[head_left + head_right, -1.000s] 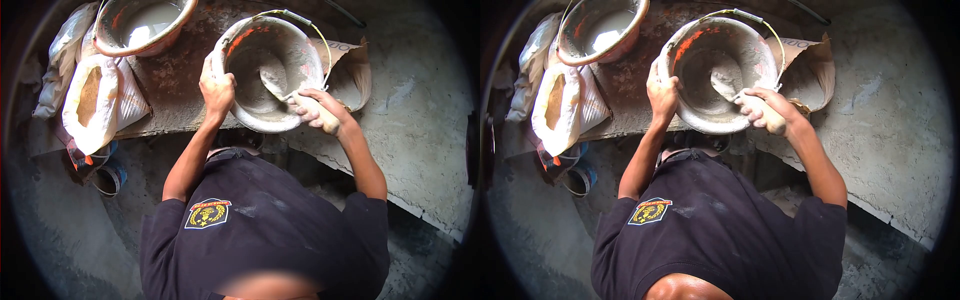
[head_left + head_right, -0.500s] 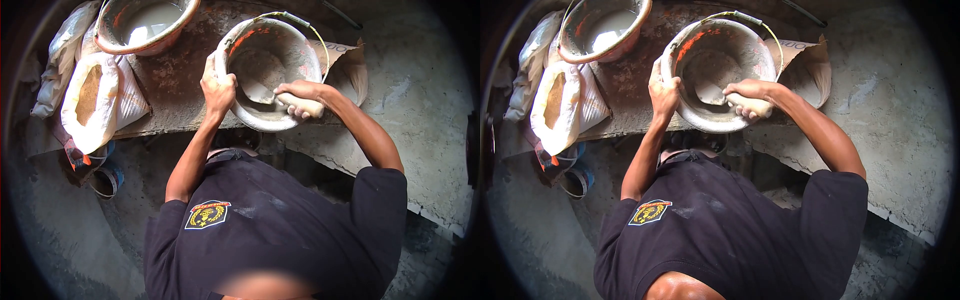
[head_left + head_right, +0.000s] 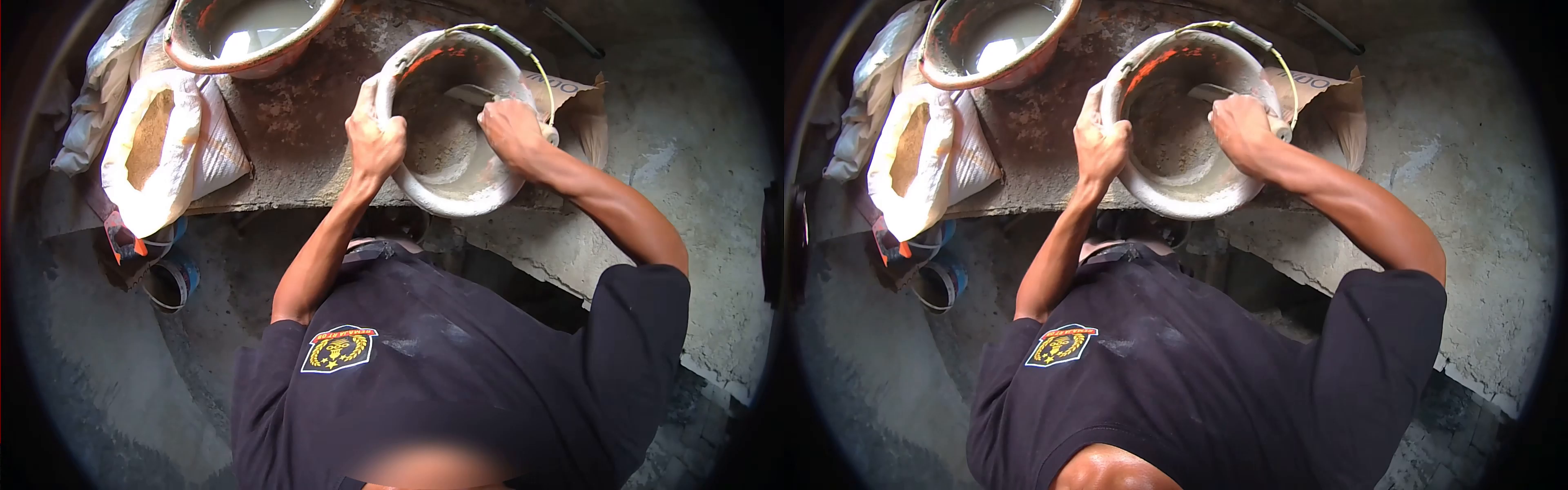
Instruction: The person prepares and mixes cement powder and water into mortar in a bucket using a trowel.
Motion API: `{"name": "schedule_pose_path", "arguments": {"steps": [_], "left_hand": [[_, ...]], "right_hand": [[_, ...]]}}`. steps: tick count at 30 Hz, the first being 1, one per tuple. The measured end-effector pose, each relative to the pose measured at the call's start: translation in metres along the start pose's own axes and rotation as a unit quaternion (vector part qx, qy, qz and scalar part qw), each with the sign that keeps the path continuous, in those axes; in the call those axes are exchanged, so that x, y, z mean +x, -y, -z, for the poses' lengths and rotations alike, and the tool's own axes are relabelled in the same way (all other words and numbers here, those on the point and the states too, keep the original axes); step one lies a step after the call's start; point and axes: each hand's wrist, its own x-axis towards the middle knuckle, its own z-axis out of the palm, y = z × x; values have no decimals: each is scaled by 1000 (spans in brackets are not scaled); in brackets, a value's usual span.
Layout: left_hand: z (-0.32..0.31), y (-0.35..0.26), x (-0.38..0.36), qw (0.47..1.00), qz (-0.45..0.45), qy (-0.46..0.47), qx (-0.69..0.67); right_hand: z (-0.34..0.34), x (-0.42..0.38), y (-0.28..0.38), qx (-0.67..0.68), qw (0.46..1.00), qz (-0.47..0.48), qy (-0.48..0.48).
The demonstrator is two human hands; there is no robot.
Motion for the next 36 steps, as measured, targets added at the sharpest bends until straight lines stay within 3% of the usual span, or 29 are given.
{"name": "schedule_pose_path", "arguments": {"steps": [1, 3, 5, 6, 7, 9, 10, 11, 13, 17, 18, 19, 22, 23, 26, 31, 33, 36], "left_hand": [[0, -2, 0, 1000, 3, 2, 2], [-2, -4, 5, 1000, 2, 20, -17], [-7, 1, 12, 999, -28, 36, 9], [-7, -1, 11, 998, -28, 53, 17], [-8, -4, 15, 997, -31, 69, 23], [-13, -8, 18, 994, -43, 96, 27], [-15, -10, 21, 991, -57, 120, 31], [-17, -12, 24, 990, -56, 125, 31], [-21, -14, 29, 988, -44, 140, 49], [-25, -9, 34, 987, -52, 152, 32], [-26, -9, 35, 987, -50, 154, 25], [-26, -12, 36, 986, -39, 159, 41], [-28, -2, 40, 985, -33, 159, 51], [-29, 1, 41, 986, -35, 162, 29], [-28, -3, 43, 985, -24, 158, 58], [-29, 5, 41, 990, -2, 138, 11], [-29, 3, 38, 990, 34, 137, -31], [-27, -1, 29, 990, 28, 122, -58]], "right_hand": [[2, 2, 3, 12, 999, 7, 51], [6, 1, -17, 76, 996, 14, 35], [-8, -4, -45, 108, 986, 129, 3], [-9, 1, -55, 140, 974, 150, 91], [-10, 5, -59, 141, 975, 148, 91], [-10, 8, -60, 172, 946, 140, 238], [-17, 9, -67, 196, 925, 203, 256], [-7, 9, -68, 200, 924, 200, 257], [20, 7, -67, 234, 875, 151, 395], [-25, 4, -70, 313, 835, 138, 431], [-7, -1, -69, 389, 786, 76, 475], [-1, -5, -66, 397, 782, 72, 476], [6, -12, -62, 500, 695, -11, 517], [4, -14, -59, 505, 691, -12, 517], [-7, -16, -53, 628, 584, -26, 514], [-21, -17, -47, 674, 507, -38, 536], [-30, -22, -41, 739, 391, -79, 543], [-29, -33, -31, 780, 339, -74, 520]]}}
